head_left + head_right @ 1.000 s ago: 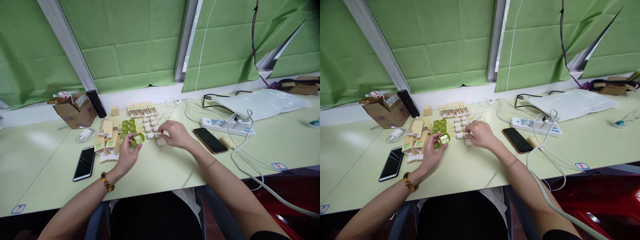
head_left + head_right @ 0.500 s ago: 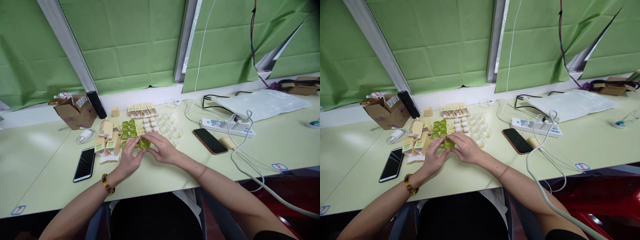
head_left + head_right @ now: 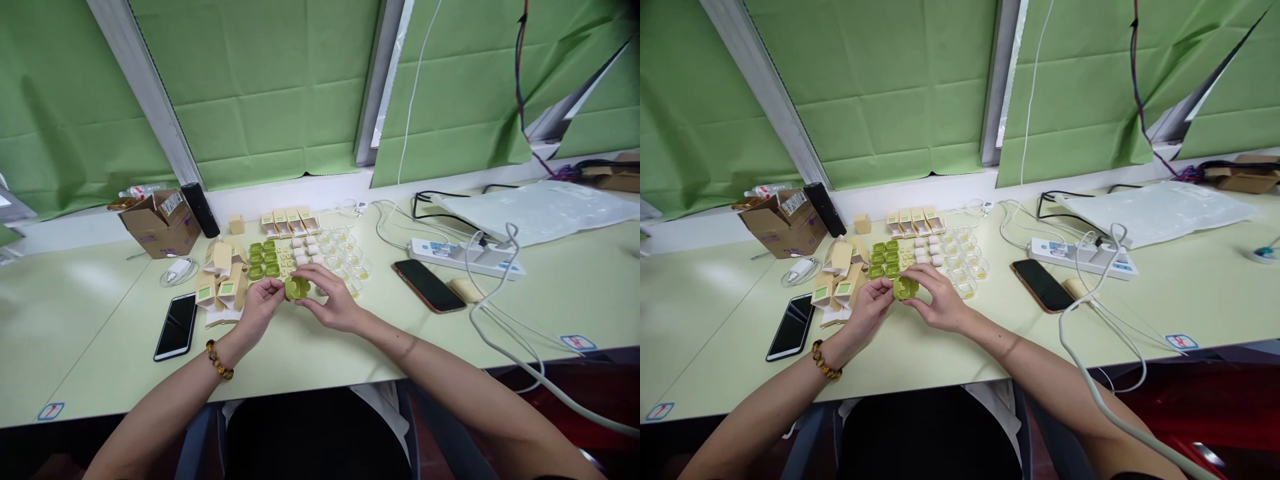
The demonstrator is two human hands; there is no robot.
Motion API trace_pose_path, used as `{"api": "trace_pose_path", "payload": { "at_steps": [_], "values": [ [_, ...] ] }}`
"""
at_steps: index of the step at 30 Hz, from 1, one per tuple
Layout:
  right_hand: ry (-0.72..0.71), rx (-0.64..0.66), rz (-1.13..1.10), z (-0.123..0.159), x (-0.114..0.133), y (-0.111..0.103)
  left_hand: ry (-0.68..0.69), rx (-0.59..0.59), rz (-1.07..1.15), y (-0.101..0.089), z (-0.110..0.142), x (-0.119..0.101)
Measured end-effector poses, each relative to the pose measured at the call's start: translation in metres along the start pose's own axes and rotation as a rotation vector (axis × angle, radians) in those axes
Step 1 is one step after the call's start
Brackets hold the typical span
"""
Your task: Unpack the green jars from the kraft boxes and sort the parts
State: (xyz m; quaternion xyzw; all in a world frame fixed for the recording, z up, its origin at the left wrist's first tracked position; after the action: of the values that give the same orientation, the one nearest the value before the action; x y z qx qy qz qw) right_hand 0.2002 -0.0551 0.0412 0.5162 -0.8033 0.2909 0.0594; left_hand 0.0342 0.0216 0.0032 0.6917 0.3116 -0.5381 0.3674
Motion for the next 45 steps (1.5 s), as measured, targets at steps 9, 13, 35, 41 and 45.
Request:
{"api": "trace_pose_path", "payload": {
  "at_steps": [9,13,35,41,45],
  "values": [
    [0.032,-0.016,-0.057,0.003,-0.003,0.004,-0.025,-0.048,0.013,0.001,0.001,0.002],
    [0.060,-0.018,-0.085,0.002,-0.005,0.004,0.015,-0.076,-0.043,0.001,0.001,0.000],
    [0.297,-0.009,-0.359,0.004,-0.022,0.011,0.158,-0.130,-0.177,-0.002,0.005,-0.008],
    [0.162,0.000,-0.068,0.001,-0.012,0.004,0.249,0.005,-0.322,0.005,0.010,-0.014],
    [0.126,0.010,0.020,0.004,-0.012,0.006,0.299,0.045,-0.426,0.007,0.013,-0.016]
  ]
}}
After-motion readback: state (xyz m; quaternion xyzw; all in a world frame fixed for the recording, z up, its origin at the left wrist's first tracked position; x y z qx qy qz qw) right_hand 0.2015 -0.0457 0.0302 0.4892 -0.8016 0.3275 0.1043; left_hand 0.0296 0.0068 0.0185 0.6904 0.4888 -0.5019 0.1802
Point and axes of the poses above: each hand's wrist, its own z-axis away from the middle knuckle, its own y-axis out of the palm, x = y × z, the point moved 5 cm from there along -z, towards the middle knuckle, and after that the axes turned 4 degrees about -y, right-handed, at the moved point
